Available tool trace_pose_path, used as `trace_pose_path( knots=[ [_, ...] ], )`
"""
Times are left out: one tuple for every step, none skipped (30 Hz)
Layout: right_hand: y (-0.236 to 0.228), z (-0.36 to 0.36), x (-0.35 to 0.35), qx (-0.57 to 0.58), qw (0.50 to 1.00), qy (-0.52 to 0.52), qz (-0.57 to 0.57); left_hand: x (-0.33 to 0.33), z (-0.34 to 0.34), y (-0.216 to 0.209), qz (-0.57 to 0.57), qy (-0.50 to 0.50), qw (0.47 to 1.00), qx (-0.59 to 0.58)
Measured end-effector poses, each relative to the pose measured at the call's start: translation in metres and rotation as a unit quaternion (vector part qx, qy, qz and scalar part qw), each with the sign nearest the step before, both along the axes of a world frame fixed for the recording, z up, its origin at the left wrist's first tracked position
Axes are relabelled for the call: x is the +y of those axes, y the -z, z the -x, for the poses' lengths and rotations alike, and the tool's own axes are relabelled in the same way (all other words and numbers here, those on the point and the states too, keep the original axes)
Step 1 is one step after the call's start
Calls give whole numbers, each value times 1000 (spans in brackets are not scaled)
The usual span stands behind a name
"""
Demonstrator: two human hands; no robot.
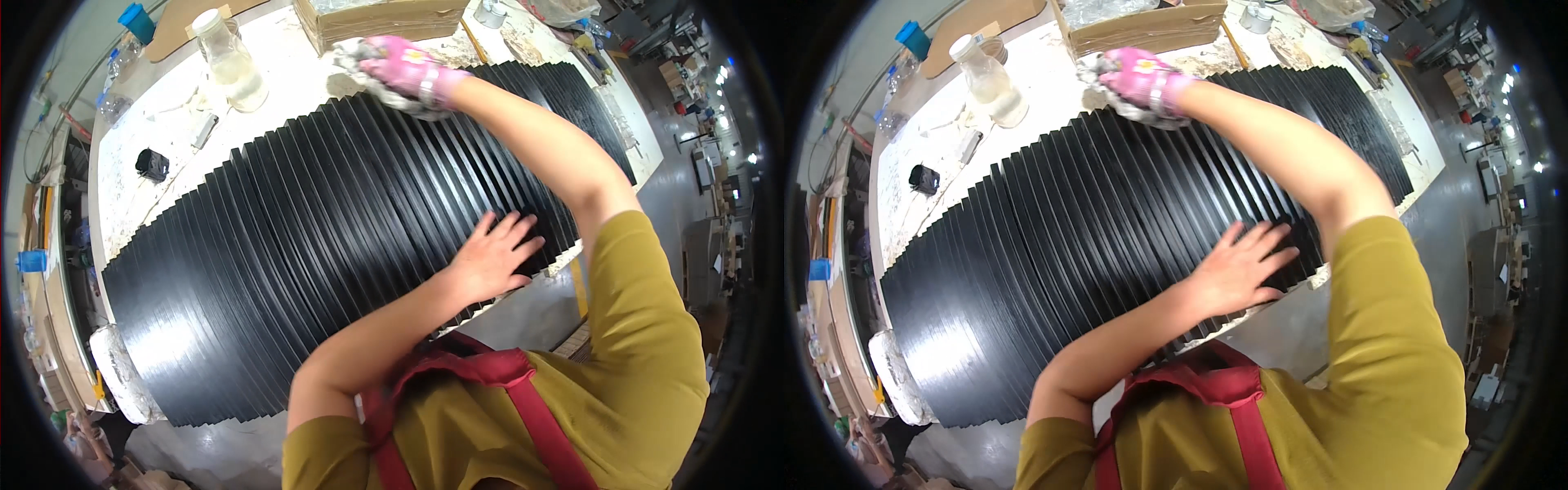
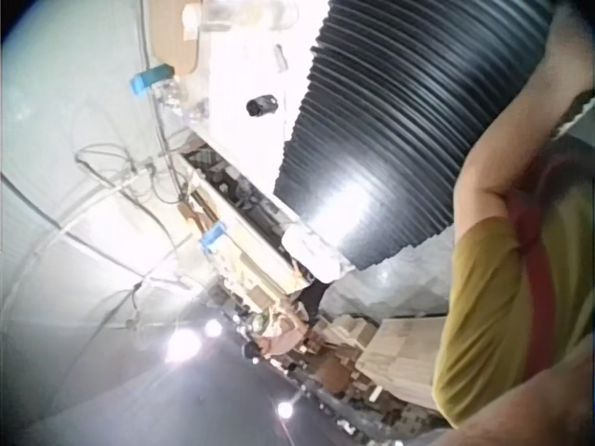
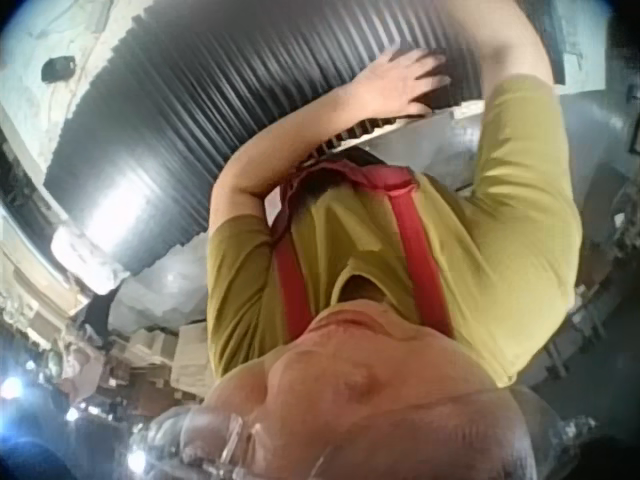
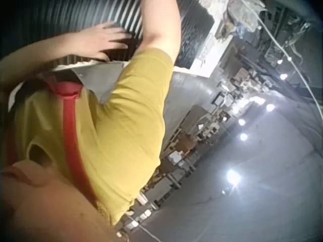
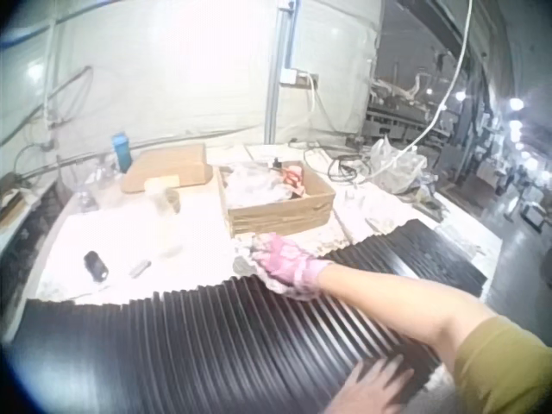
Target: The person applies liquid to a cloth and wipes down a long black slatted panel, then uses a small plastic scraper on the slats and continues wiping.
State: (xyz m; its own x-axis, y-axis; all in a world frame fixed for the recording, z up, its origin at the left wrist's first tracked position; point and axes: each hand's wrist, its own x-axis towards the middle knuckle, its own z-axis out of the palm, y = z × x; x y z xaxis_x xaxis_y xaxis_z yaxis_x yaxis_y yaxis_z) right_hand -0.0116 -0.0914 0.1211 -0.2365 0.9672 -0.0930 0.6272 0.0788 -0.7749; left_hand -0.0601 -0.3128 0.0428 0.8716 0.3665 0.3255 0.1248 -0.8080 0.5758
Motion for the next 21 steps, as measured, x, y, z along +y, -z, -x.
trace_pose_path(
  knots=[
    [6, -15, -15, 43, 999, 9, -20, 8, 7, 3, -19, -20, 1000, -4],
    [7, -31, -38, -111, 963, -96, -225, 12, 16, 4, -37, -31, 999, 0],
    [9, -47, -68, -262, 852, -186, -413, 14, 23, 2, -56, -33, 998, 0],
    [17, -48, -97, -281, 862, -226, -356, 14, 34, 10, -64, -35, 997, 5],
    [30, -45, -116, -296, 868, -266, -299, 14, 44, 18, -72, -30, 997, 13],
    [51, -45, -125, -263, 880, -252, -305, 12, 42, 17, -63, -24, 998, 20],
    [67, -40, -127, -225, 891, -242, -311, 10, 43, 17, -52, -21, 998, 31],
    [65, -37, -112, -288, 877, -206, -323, 10, 44, 17, -77, -39, 996, 8],
    [79, -39, -82, -215, 863, -189, -415, 9, 41, 17, -78, -38, 996, 18],
    [74, -29, -60, -241, 893, -135, -354, 10, 41, 15, -76, -36, 996, 16],
    [78, -27, -28, -209, 957, -89, -180, 11, 39, 13, -77, -30, 996, 13],
    [73, -15, -14, -287, 898, -71, -327, 11, 40, 13, -76, -27, 997, 13],
    [77, -19, 11, -307, 900, -59, -302, 13, 36, 12, -83, -22, 996, 16],
    [74, -15, 9, -259, 947, -41, -186, 14, 38, 15, -86, -27, 996, 22],
    [70, -13, 1, -208, 976, -21, -67, 14, 39, 17, -87, -30, 995, 22],
    [80, -22, -24, -240, 937, -77, -240, 13, 39, 20, -84, -29, 996, 28],
    [88, -36, -58, -268, 865, -130, -405, 14, 38, 21, -83, -28, 996, 29],
    [77, -32, -97, -301, 893, -165, -291, 13, 43, 21, -83, -39, 995, 46],
    [60, -41, -129, -338, 908, -186, -165, 15, 41, 19, -81, -36, 995, 42],
    [41, -51, -145, -260, 922, -255, -132, 15, 42, 14, -35, -10, 998, 58],
    [27, -56, -155, -178, 926, -319, -95, 16, 42, 13, 11, 17, 997, 75]
  ],
)
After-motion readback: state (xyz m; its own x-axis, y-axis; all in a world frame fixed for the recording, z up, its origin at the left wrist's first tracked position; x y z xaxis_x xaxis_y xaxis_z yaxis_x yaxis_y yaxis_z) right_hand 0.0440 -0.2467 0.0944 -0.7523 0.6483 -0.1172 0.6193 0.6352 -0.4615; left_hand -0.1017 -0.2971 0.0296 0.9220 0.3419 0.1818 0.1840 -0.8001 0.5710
